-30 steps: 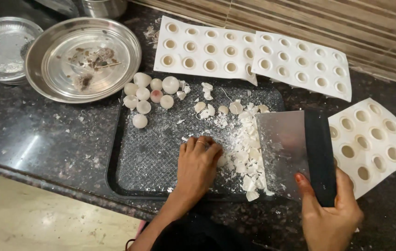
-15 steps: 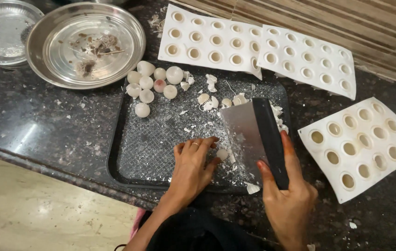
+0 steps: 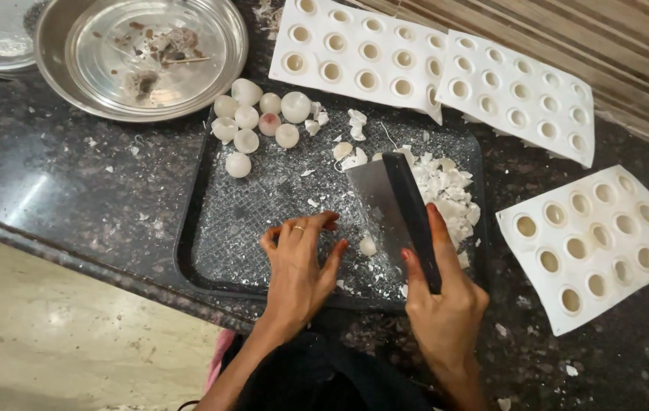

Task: The person chops white wax chunks into smaller pieces on a black tray using a dough scraper, repeatedly gathering and repositioning the pile with their free hand. Candle molds and finished round candles sit on the counter beside the work area.

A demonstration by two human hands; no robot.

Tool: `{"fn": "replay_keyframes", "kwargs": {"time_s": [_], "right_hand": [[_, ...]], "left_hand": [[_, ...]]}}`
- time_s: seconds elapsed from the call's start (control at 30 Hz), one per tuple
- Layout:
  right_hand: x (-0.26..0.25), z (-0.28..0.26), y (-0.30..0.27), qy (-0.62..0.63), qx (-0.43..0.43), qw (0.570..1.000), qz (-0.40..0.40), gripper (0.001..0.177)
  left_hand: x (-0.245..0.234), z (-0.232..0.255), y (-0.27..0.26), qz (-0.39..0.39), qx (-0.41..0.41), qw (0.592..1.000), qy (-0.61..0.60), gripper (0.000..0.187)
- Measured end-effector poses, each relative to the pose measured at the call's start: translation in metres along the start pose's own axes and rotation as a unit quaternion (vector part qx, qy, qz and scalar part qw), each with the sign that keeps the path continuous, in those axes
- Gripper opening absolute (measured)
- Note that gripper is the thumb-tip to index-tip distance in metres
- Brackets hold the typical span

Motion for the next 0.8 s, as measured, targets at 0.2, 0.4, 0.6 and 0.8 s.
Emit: {"fn": "replay_keyframes", "kwargs": {"time_s": [0.2,0.4,0.6,0.8], "right_hand": [[-0.031,-0.019,0.011,-0.018,0.016,0.999,0.028,0.068],[-0.072,-0.040,-0.003,-0.053,-0.025,0.990,0.128,0.060],[0.009,-0.027,0.004,-0.022,-0.036,0.997,-0.059,0.065],[0.007,0.030,0.012,-0.021,0.084,0.993,-0.082,0.062]], "left_hand": [[0.002,-0.006,0.001,0.003,-0.014,1.000,0.009,0.041],[-0.002,-0.005,-0.001,0.022,-0.007,1.000,0.014,0.037],[-0.003,-0.003,0.002,0.031,-0.008,0.999,0.022,0.034],[-0.004,-0.004,0.000,0.035,-0.008,0.999,0.027,0.034]]}}
Point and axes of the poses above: each hand's wrist, its own y-axis towards the middle knuckle, its own x-axis out of the palm, z = x × y, the point moved 8 cm from there along y, towards the middle knuckle, and after that the axes turned 4 degrees about x, right-handed, at the moved point
